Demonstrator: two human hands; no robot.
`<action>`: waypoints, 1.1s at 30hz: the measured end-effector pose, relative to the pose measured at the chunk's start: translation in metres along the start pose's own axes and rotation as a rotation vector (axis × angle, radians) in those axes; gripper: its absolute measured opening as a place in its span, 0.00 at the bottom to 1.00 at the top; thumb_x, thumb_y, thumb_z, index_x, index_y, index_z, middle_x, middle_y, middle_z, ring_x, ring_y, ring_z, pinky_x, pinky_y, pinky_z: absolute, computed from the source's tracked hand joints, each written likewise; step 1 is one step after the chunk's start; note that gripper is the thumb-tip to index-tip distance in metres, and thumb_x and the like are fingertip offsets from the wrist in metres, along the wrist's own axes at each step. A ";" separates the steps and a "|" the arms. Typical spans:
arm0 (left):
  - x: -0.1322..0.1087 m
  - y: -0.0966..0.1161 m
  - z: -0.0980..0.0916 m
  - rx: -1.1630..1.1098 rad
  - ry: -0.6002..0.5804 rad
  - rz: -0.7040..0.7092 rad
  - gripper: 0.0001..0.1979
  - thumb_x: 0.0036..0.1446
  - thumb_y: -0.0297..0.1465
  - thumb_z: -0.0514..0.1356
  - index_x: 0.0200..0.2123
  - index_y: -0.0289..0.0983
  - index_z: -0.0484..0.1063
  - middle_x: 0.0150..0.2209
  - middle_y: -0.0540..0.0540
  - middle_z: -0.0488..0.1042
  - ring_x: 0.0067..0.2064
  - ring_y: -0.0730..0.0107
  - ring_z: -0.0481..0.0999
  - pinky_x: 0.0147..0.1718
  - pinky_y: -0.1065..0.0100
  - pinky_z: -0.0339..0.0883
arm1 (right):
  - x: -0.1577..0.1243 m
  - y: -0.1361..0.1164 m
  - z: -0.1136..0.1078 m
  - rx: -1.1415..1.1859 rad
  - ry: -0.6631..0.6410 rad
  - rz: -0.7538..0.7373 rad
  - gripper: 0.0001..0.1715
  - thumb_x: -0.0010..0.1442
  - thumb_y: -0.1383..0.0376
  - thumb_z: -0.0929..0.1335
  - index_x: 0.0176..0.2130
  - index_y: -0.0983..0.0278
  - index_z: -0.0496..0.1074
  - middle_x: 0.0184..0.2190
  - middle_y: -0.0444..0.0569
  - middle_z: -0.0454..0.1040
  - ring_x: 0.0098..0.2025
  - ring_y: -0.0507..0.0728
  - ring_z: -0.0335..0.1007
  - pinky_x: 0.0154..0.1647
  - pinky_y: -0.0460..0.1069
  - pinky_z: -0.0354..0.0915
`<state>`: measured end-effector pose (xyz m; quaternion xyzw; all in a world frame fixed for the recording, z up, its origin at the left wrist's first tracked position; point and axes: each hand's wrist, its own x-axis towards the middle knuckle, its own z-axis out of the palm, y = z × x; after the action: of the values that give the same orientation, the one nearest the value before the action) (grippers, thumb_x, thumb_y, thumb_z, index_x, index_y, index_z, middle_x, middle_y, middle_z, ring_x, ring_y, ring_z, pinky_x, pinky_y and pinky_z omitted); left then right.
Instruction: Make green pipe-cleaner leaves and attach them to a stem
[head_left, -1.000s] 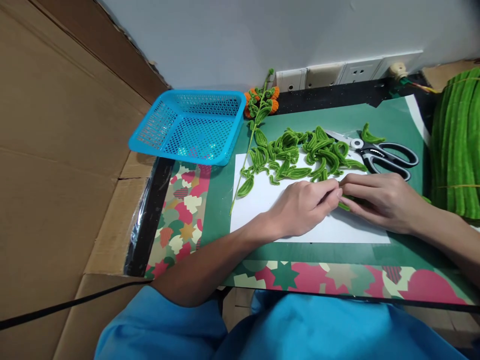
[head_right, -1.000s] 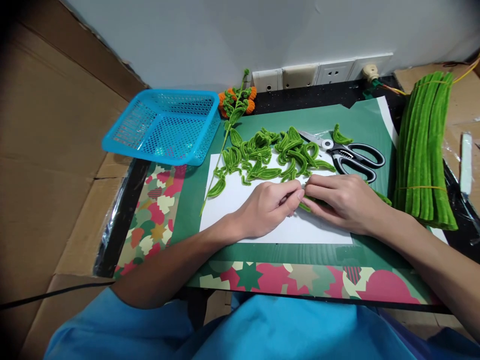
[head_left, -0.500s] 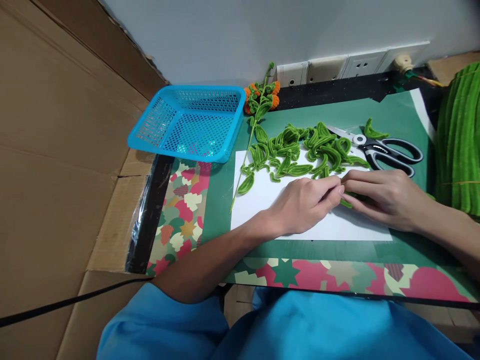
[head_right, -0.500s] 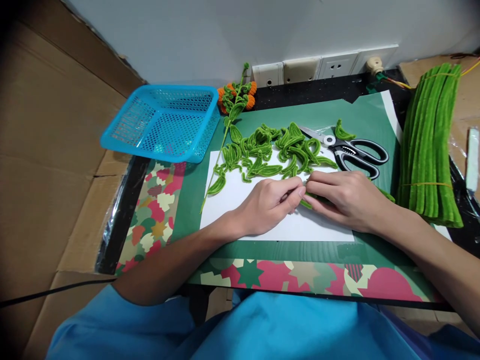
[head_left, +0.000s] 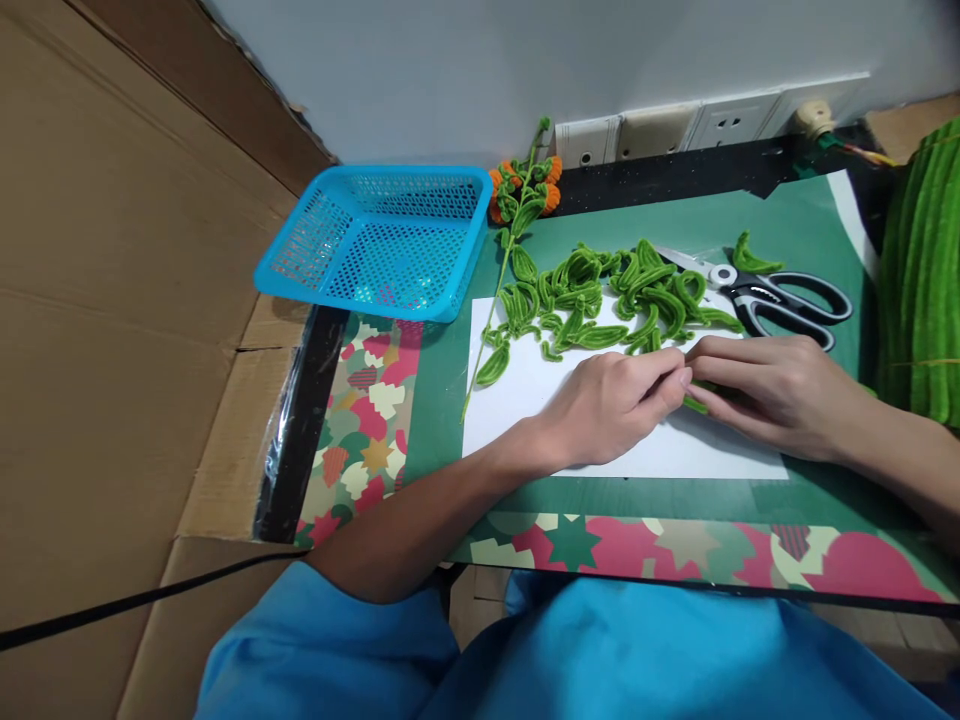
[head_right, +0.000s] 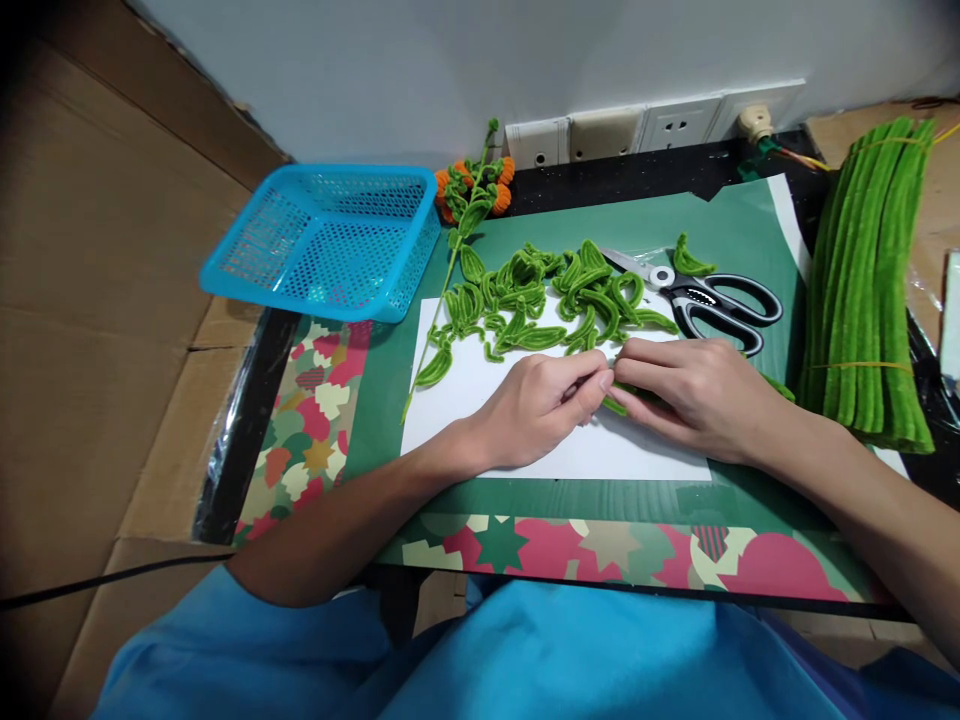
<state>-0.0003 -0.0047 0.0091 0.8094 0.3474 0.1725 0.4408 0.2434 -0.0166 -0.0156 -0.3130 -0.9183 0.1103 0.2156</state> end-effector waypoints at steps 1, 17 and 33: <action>0.000 0.000 0.000 -0.003 0.000 0.001 0.18 0.78 0.38 0.50 0.33 0.40 0.65 0.27 0.52 0.72 0.30 0.70 0.70 0.31 0.67 0.56 | 0.000 0.000 0.000 0.000 -0.003 0.001 0.09 0.77 0.66 0.63 0.42 0.61 0.70 0.34 0.46 0.70 0.30 0.54 0.65 0.30 0.50 0.55; 0.000 0.000 -0.001 0.016 -0.017 -0.003 0.18 0.78 0.39 0.49 0.35 0.40 0.68 0.28 0.50 0.74 0.31 0.68 0.72 0.31 0.66 0.57 | 0.000 0.000 -0.001 0.033 -0.015 0.065 0.11 0.76 0.63 0.63 0.41 0.60 0.73 0.32 0.47 0.72 0.30 0.54 0.67 0.30 0.51 0.56; 0.000 0.000 0.000 0.001 0.015 -0.003 0.18 0.78 0.38 0.50 0.33 0.39 0.66 0.27 0.52 0.71 0.29 0.70 0.69 0.32 0.67 0.56 | 0.004 -0.001 -0.002 0.025 -0.001 0.042 0.13 0.76 0.63 0.63 0.38 0.61 0.72 0.31 0.46 0.69 0.28 0.54 0.64 0.30 0.50 0.55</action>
<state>-0.0001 -0.0045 0.0087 0.8078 0.3520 0.1779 0.4381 0.2408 -0.0154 -0.0125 -0.3295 -0.9103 0.1263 0.2165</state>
